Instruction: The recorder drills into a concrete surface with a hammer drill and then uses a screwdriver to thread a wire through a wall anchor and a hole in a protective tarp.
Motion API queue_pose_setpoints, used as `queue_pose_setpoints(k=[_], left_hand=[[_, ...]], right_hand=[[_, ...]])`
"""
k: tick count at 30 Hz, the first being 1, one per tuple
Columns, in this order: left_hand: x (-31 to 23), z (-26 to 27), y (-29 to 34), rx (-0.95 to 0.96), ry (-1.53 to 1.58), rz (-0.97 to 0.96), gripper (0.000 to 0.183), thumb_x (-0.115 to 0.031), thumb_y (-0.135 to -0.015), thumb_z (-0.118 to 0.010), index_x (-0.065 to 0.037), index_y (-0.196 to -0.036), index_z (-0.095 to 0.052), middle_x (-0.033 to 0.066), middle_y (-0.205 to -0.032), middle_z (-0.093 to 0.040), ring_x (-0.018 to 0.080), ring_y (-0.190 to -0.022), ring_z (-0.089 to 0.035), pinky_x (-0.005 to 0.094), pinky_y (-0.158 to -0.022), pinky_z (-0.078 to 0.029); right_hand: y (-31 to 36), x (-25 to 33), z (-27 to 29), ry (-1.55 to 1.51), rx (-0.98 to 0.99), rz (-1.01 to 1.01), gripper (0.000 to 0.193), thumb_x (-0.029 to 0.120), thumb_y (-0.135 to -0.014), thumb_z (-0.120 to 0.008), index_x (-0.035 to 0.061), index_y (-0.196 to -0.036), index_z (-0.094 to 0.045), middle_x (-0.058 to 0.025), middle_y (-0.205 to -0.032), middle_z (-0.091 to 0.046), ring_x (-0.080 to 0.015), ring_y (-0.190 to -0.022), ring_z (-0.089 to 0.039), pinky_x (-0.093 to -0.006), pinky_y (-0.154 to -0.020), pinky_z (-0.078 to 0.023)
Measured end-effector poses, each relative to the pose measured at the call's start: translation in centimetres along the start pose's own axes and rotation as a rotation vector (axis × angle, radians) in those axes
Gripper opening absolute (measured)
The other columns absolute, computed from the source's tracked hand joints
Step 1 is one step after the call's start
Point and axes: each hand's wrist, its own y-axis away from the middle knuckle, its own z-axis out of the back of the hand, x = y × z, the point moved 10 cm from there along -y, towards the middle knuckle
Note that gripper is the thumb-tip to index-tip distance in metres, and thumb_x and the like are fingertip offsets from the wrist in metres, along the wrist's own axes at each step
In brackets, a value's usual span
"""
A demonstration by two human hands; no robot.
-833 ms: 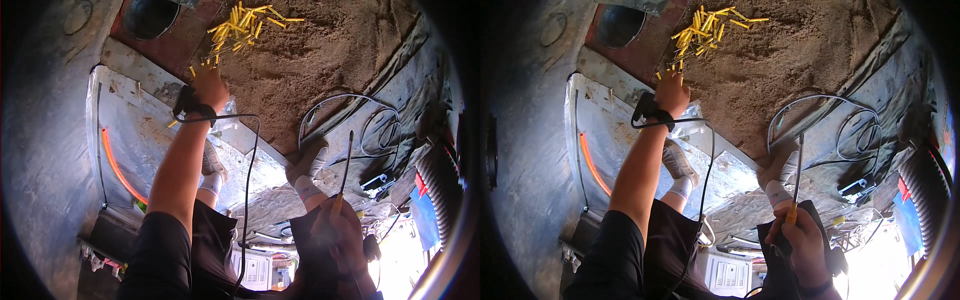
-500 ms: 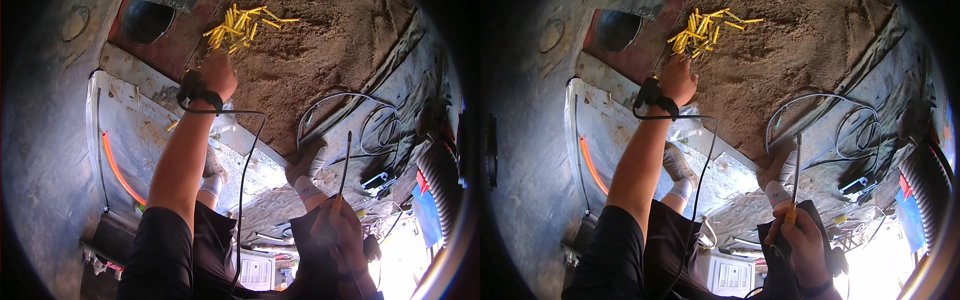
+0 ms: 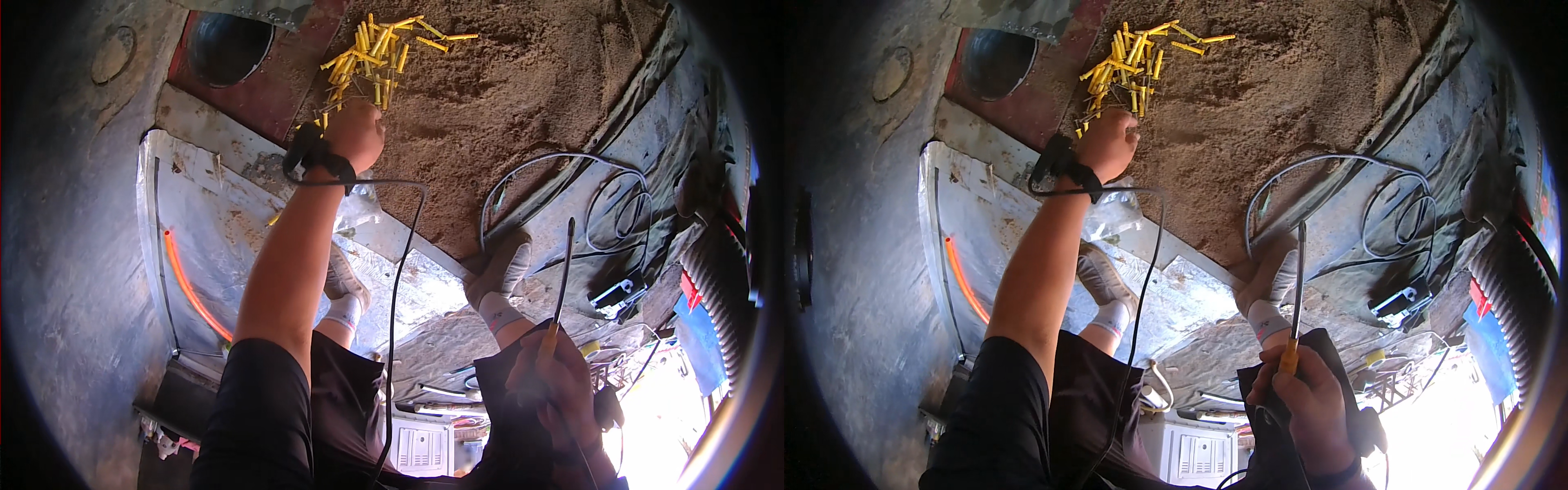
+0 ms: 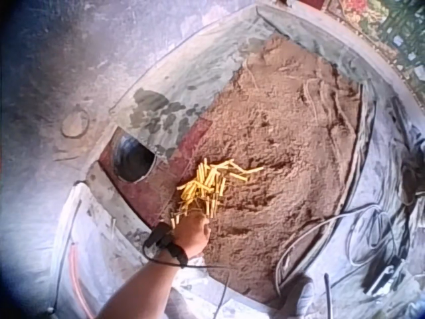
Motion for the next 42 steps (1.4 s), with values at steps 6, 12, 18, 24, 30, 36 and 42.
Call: queue_pose_setpoints(k=[6,12,18,24,30,36,42], left_hand=[[1.4,5.6,-1.1,-0.303,-0.233,0.019,0.025,-0.004,-0.079,-0.064,-0.001,-0.104,-0.062,0.0193,-0.102,-0.063,0.0381,-0.097,-0.062,0.0456,-0.084,-0.051],[5.4,5.3,-4.7,-0.121,-0.305,0.004,0.039,-0.009,-0.083,-0.057,0.006,-0.119,-0.058,0.0275,-0.135,-0.051,0.0392,-0.121,-0.053,0.0425,-0.104,-0.044],[5.0,4.5,-4.3,0.029,-0.258,0.121,0.031,-0.014,-0.085,-0.062,0.004,-0.110,-0.061,0.0226,-0.119,-0.060,0.0386,-0.112,-0.057,0.0450,-0.098,-0.046],[7.2,4.9,0.4,-0.115,-0.295,0.093,0.029,-0.015,-0.085,-0.064,-0.001,-0.111,-0.061,0.0206,-0.111,-0.062,0.0377,-0.103,-0.060,0.0473,-0.088,-0.049],[6.9,6.9,-2.2,-0.276,-0.232,0.000,0.031,-0.011,-0.087,-0.060,-0.002,-0.116,-0.063,0.0225,-0.124,-0.057,0.0398,-0.111,-0.056,0.0474,-0.094,-0.047],[7.3,5.7,-4.8,-0.097,-0.387,-0.070,0.035,-0.009,-0.086,-0.060,-0.002,-0.120,-0.062,0.0234,-0.131,-0.052,0.0399,-0.118,-0.052,0.0449,-0.101,-0.044],[8.3,6.9,-2.7,-0.218,-0.417,0.035,0.026,-0.012,-0.087,-0.060,-0.001,-0.111,-0.064,0.0183,-0.107,-0.063,0.0374,-0.100,-0.059,0.0467,-0.086,-0.048]], right_hand=[[0.1,0.6,-0.1,-0.002,-0.017,0.009,0.032,0.012,-0.086,-0.055,-0.0042,-0.114,-0.053,-0.0128,-0.086,-0.060,-0.0222,-0.078,-0.064,-0.0337,-0.075,-0.053],[0.3,1.5,-0.8,0.051,0.003,0.024,0.034,0.015,-0.085,-0.055,-0.0047,-0.113,-0.052,-0.0146,-0.087,-0.061,-0.0229,-0.078,-0.065,-0.0320,-0.073,-0.053],[0.2,1.2,-1.3,0.019,-0.003,0.008,0.033,0.015,-0.086,-0.054,-0.0050,-0.112,-0.052,-0.0135,-0.087,-0.061,-0.0213,-0.078,-0.065,-0.0298,-0.072,-0.052],[0.2,0.4,-1.5,0.065,-0.033,-0.011,0.030,0.012,-0.086,-0.052,-0.0049,-0.111,-0.053,-0.0125,-0.086,-0.062,-0.0188,-0.075,-0.063,-0.0305,-0.074,-0.050],[0.0,0.6,-2.2,0.075,-0.035,-0.019,0.030,0.012,-0.085,-0.052,-0.0047,-0.111,-0.053,-0.0127,-0.085,-0.062,-0.0187,-0.076,-0.063,-0.0302,-0.076,-0.050],[0.0,1.0,-2.4,0.035,-0.055,0.103,0.033,0.019,-0.090,-0.059,-0.0031,-0.113,-0.054,-0.0113,-0.078,-0.062,-0.0186,-0.062,-0.063,-0.0275,-0.052,-0.049],[0.2,1.0,-2.4,0.038,-0.051,0.036,0.033,0.016,-0.088,-0.056,-0.0046,-0.113,-0.053,-0.0117,-0.083,-0.062,-0.0184,-0.071,-0.063,-0.0287,-0.065,-0.050]])
